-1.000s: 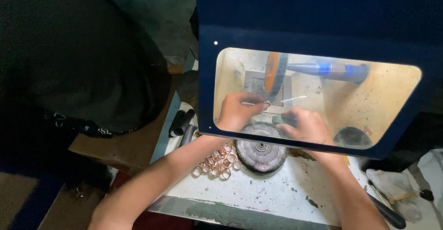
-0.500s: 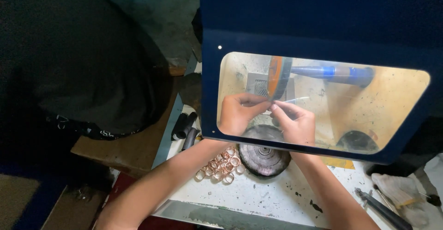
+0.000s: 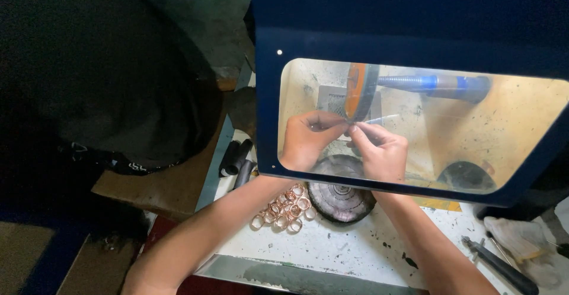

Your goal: Polishing a collection of copper rings using a bench-mounted polishing machine with a protective dust enclosure.

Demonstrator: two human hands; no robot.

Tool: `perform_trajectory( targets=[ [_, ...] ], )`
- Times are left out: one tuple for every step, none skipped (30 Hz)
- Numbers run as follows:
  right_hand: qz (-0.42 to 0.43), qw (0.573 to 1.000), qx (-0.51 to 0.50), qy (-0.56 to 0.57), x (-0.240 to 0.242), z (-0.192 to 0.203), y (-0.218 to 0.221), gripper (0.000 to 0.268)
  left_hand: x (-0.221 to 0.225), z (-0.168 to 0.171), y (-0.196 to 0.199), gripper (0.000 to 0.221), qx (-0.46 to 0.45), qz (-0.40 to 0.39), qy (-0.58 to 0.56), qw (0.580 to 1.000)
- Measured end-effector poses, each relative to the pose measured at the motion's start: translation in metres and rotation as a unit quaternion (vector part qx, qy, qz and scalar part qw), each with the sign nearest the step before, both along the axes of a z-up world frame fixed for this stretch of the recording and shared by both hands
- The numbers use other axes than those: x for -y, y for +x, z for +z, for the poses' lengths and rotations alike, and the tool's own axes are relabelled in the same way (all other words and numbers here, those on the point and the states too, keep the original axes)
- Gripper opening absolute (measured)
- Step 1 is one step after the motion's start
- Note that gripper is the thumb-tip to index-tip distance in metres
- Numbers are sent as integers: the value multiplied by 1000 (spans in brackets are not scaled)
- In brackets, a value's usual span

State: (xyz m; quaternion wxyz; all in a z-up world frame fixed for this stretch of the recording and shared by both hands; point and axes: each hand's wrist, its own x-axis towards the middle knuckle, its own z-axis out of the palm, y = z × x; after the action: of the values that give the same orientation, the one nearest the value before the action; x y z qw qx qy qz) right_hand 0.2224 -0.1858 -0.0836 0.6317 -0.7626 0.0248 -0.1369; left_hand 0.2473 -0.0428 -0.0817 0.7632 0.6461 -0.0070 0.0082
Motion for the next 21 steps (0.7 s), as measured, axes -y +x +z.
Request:
perform_trajectory(
  targets=[
    [-1,1000,-1,1,-1,-1,0,22,0,2,-2,28,-1,-1,1,1000],
    [0,1000,4,7,-1,-1,1,20,0,5,-3,25,7,4,-1,1000],
    [2,1000,8,12,-2,-2,2,19,0,8,-4,22,15,9,-2,1000],
    [2,1000,8,12,-3,-1,1,19,-1,9,-5,22,15,9,-2,1000],
    [2,1000,16,13,-4,0,0,19,-1,10,-7,21,25,13,-9,1000],
    [2,1000,24,14,-5,1,0,20,-2,10,-8,20,34,17,-17,999],
    [1,1000,25,14,-4,1,-3,20,-1,12,-11,20,34,16,-17,999],
    [3,999,51,-3,-4,1,-5,18,-2,14,-14,20,61,18,-18,998],
    [4,997,77,-19,-5,2,-8,16,-4,16,-18,19,87,20,-19,996],
    [6,997,79,-20,-3,5,-11,16,-5,18,-20,19,89,22,-19,996],
    [11,988,142,-53,-2,8,-14,15,-7,20,-22,20,131,27,-19,991],
    [13,975,202,-87,1,10,-19,15,-7,22,-25,22,171,29,-18,985],
    [13,975,203,-88,1,10,-20,15,-5,19,-26,22,171,29,-18,985],
    [12,967,230,-108,2,11,-20,14,-3,17,-25,19,212,39,-3,976],
    [11,958,258,-128,2,11,-21,12,-1,15,-25,16,252,49,13,966],
    [11,958,257,-129,3,10,-21,12,-2,16,-26,16,252,49,12,966],
    [16,958,256,-128,4,9,-21,12,-2,16,-28,17,249,38,9,968],
    [20,959,255,-126,5,8,-20,11,-3,16,-28,17,246,26,6,969],
    [20,959,255,-126,5,9,-20,11,-4,18,-29,17,246,26,6,969],
    [23,969,224,-98,6,8,-20,10,-5,20,-30,18,217,17,7,976],
    [27,978,194,-70,6,8,-21,9,-5,21,-30,19,187,8,8,982]
  ],
)
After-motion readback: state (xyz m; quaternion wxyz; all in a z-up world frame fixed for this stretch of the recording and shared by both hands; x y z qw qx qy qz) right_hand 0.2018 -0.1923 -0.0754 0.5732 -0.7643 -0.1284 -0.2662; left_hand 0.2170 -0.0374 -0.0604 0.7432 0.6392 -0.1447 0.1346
